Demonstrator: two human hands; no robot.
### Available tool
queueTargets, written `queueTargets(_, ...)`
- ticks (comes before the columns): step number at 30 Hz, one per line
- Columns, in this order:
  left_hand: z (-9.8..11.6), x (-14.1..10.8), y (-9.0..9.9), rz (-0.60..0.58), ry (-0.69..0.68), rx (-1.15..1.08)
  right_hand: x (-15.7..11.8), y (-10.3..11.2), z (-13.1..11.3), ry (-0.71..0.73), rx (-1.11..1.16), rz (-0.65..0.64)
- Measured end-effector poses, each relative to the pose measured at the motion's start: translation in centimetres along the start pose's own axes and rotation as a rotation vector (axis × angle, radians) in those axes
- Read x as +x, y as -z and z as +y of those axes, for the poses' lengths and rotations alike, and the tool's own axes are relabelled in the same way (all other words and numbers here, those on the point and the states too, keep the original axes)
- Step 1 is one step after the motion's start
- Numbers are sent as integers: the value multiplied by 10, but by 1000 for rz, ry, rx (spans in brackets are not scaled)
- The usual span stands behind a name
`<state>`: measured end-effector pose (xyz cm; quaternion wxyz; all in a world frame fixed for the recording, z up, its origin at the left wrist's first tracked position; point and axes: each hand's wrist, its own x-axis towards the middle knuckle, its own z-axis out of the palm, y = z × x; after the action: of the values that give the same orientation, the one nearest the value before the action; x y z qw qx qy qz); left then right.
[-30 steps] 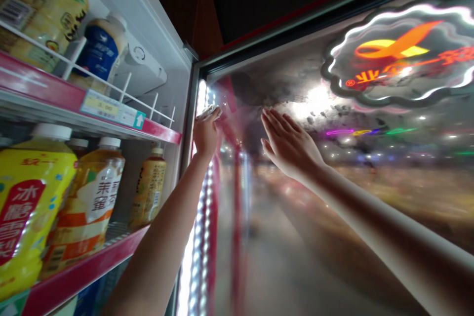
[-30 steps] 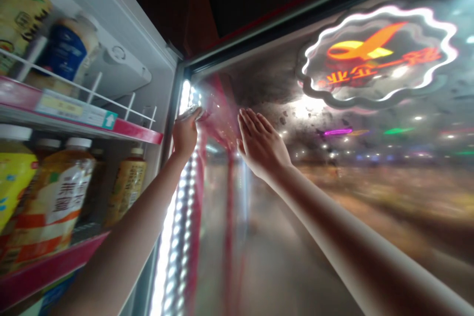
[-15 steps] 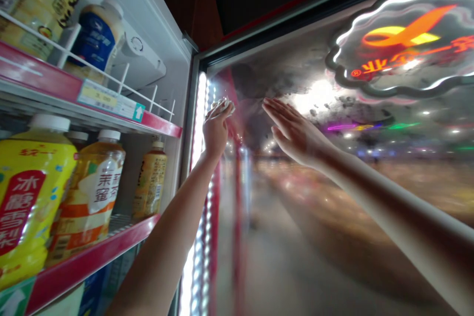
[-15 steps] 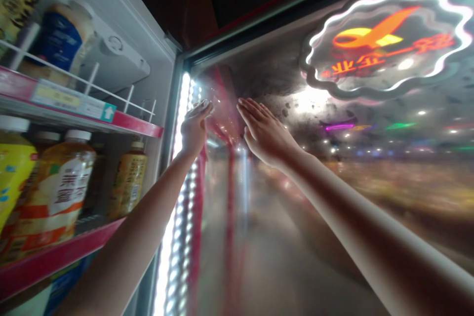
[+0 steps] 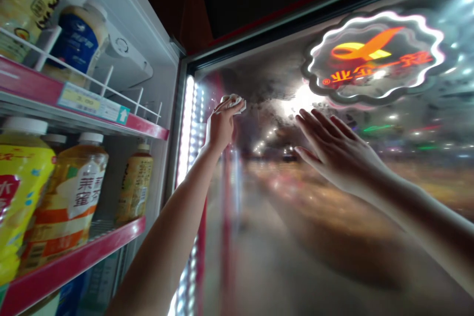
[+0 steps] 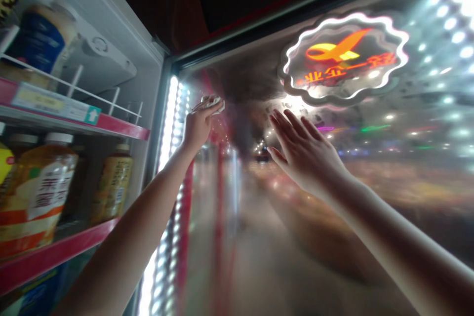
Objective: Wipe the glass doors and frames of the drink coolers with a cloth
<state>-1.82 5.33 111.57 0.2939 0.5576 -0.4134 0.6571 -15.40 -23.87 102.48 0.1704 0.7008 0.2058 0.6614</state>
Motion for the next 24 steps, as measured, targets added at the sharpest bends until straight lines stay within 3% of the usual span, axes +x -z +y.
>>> queueTargets(3, -1, 11, 1, 45, 78, 0, 0, 1, -1, -30, -7, -15)
queueTargets(6, 12, 8, -7, 108, 136, -5, 1, 7, -4, -48, -15, -31)
queueTargets(12, 61, 10, -34, -5, 13, -40, 12, 21, -1, -60, 25, -155)
queueTargets(17, 62, 30, -39, -41, 70, -49, 15, 57, 11, -52, 143, -278)
queueTargets(21, 74, 21, -48, -3, 190, -115, 2, 93, 33, 6, 88, -217)
queueTargets(24, 91, 17, -63, 7, 173, -169, -10, 105, 53, 33, 61, -196)
